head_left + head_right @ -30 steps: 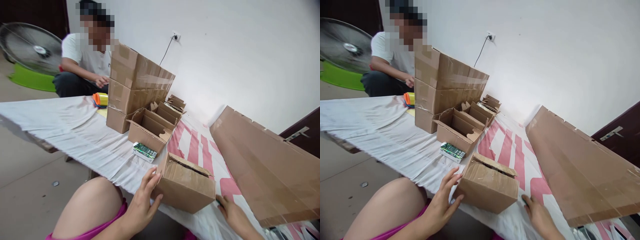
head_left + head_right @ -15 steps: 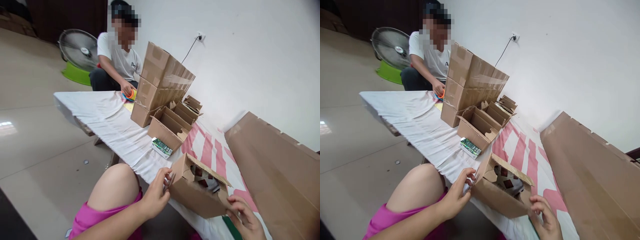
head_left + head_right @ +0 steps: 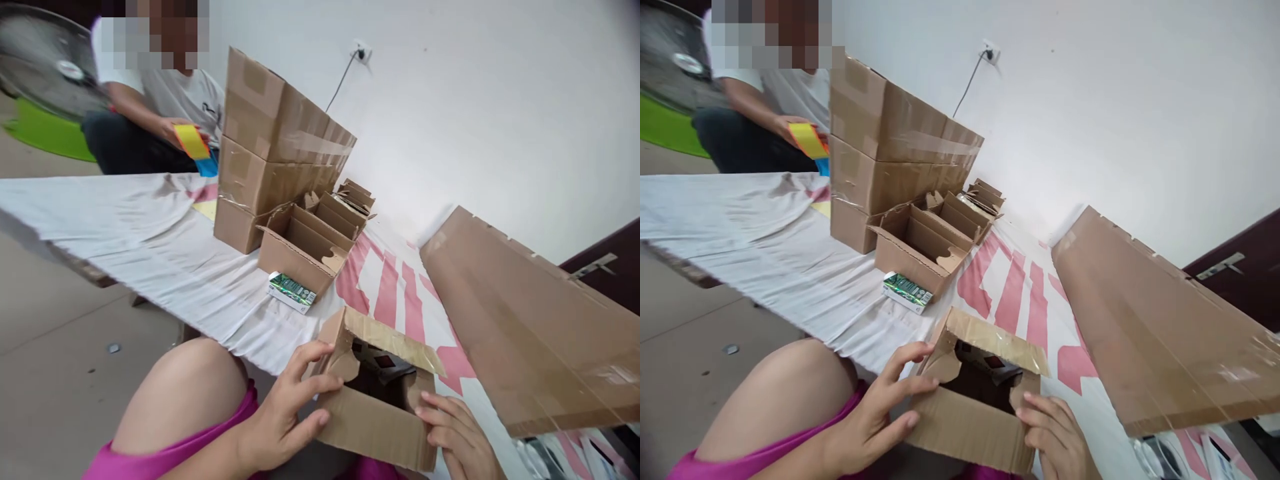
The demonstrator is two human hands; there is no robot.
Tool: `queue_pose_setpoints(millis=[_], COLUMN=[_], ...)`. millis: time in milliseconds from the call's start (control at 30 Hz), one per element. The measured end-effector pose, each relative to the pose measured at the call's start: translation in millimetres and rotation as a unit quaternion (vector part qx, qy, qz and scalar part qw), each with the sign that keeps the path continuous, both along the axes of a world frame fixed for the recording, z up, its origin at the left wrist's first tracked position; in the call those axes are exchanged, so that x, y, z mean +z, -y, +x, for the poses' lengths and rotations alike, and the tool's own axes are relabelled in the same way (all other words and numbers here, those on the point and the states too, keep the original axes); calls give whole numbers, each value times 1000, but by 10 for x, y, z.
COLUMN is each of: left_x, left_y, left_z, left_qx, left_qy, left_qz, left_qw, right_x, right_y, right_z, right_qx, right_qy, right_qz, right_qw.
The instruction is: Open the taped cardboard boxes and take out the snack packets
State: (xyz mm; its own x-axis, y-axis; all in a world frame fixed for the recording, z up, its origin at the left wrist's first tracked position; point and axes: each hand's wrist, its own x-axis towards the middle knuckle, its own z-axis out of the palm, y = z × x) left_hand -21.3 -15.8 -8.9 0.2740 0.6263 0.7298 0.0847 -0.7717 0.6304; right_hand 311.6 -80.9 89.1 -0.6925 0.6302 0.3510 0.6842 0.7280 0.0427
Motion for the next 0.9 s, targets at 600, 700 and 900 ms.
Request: queue_pose_setpoints(millis=[600, 700, 900], left_x=[84, 70, -31], left_y=[26, -28, -119], left_z=[121, 147, 131], left_qx=[92, 96, 107], left_qy=[-23, -25, -33], left_qz=[13, -12, 2], left_qw=[995, 995, 994], right_x=[418, 343, 232], right_y=[-205, -280, -564], right_z=[-134, -156, -299], right_qx=[-157, -193, -164], right_qy=[34, 39, 43], right_qz=[22, 48, -10], right_qw=[987, 979, 985])
